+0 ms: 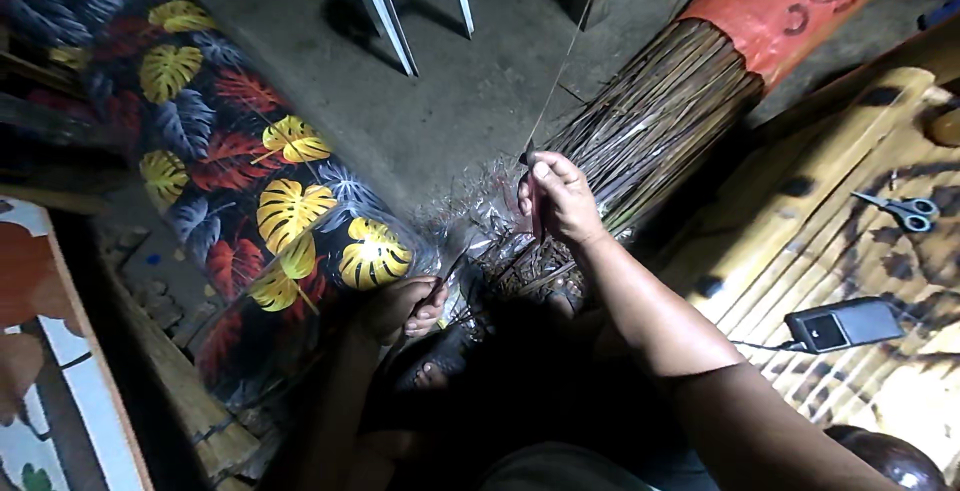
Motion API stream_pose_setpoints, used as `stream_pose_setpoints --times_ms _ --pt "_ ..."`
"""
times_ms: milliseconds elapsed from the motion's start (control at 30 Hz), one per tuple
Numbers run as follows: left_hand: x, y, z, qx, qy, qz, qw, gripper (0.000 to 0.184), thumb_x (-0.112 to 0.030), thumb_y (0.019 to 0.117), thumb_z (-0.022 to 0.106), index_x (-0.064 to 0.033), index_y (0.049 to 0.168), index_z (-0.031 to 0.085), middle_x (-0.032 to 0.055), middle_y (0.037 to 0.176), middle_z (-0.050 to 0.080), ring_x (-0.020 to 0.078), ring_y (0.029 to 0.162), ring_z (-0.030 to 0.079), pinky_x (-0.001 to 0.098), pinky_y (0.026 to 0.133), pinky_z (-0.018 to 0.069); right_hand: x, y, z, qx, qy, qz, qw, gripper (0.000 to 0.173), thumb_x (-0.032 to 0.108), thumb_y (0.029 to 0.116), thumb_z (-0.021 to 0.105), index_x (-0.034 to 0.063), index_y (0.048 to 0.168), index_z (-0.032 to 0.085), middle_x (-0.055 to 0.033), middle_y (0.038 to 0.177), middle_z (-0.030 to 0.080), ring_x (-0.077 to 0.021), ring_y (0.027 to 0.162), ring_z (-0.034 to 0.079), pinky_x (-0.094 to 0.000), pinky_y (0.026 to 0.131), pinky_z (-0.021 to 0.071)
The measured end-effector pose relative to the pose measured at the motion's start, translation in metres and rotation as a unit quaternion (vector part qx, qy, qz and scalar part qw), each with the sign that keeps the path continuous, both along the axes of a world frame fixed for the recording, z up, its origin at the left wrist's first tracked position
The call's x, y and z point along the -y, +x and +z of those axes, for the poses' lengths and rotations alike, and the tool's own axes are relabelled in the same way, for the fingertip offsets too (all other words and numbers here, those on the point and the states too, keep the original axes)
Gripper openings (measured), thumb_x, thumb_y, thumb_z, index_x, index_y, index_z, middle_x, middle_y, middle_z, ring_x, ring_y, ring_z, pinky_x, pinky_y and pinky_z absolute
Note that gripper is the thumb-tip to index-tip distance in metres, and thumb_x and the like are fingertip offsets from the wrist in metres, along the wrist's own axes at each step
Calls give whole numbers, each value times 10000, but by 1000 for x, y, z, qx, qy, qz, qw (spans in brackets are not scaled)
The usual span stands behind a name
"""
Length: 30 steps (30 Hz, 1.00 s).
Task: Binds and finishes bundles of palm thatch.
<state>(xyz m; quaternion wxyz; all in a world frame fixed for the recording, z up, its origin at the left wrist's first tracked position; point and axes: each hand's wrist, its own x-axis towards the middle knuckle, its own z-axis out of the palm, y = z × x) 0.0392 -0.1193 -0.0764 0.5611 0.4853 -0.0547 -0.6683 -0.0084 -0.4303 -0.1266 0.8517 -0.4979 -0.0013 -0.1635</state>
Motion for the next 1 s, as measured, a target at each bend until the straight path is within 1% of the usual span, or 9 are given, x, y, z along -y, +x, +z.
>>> stream_pose_setpoints --times_ms 133,200,367,500,600,700,800,900,1000 --pt "7 -2 3 76 35 8 996 297 -210 1029 276 -160 910 544 -78 632 443 15 462 409 153 420 357 -14 -9 7 -41 -43 87 994 307 210 1067 505 55 1311 609 -40 794 679 -120 595 634 -286 555 579" --pt "13 -4 6 148 67 15 987 337 -229 1073 270 -124 960 570 -63 667 484 30 507 459 164 460 403 -25 -12 6 -60 -49 116 990 295 197 1070 504 34 1283 627 -73 767 674 -126 557 615 -276 516 558" --pt "9 -3 9 286 130 -4 949 315 -245 1109 354 -49 1155 597 17 855 644 95 669 646 252 634 584 -5 -4 8 -85 -6 21 996 258 188 1082 450 56 1250 595 -5 768 671 -95 583 624 -266 554 568" --pt "11 -10 25 377 179 -54 907 316 -270 1119 385 -57 1207 601 20 869 619 85 690 620 262 647 558 9 -18 19 -141 -54 -33 988 328 303 1097 441 126 1337 578 -22 816 632 -111 589 586 -279 553 550" --pt "6 -13 45 436 196 -54 877 364 -279 1123 367 -28 1260 592 75 903 588 137 709 565 321 675 516 -10 -27 19 -175 -83 -27 981 327 253 1086 443 72 1309 598 -43 812 651 -131 575 608 -294 530 564" --pt "-15 -11 66 540 205 -48 815 363 -231 1108 372 26 1203 610 192 1028 647 283 926 640 473 881 523 -48 -40 11 -219 -88 -5 972 252 163 1086 410 -1 1131 597 -39 782 675 -134 578 637 -296 535 580" --pt "-37 -14 102 604 263 -55 750 366 -237 1109 373 10 1250 603 238 1136 671 375 1103 658 573 980 501 -81 -66 -8 -296 -105 10 949 328 197 1099 366 -12 1091 618 -41 760 689 -116 569 631 -284 523 560" --pt "-56 -23 133 621 278 -48 732 364 -232 1117 366 15 1271 583 253 1152 660 398 1118 647 587 984 491 -100 -101 -33 -377 -122 43 917 359 257 1111 400 -15 1122 635 -56 769 673 -115 562 600 -296 512 531" --pt "-75 -43 160 607 288 -89 735 372 -229 1120 360 28 1272 581 265 1164 651 413 1118 641 605 980 483 -105 -130 -39 -371 -58 83 923 286 218 1112 397 -4 1194 558 -96 816 680 -170 606 657 -344 541 584"
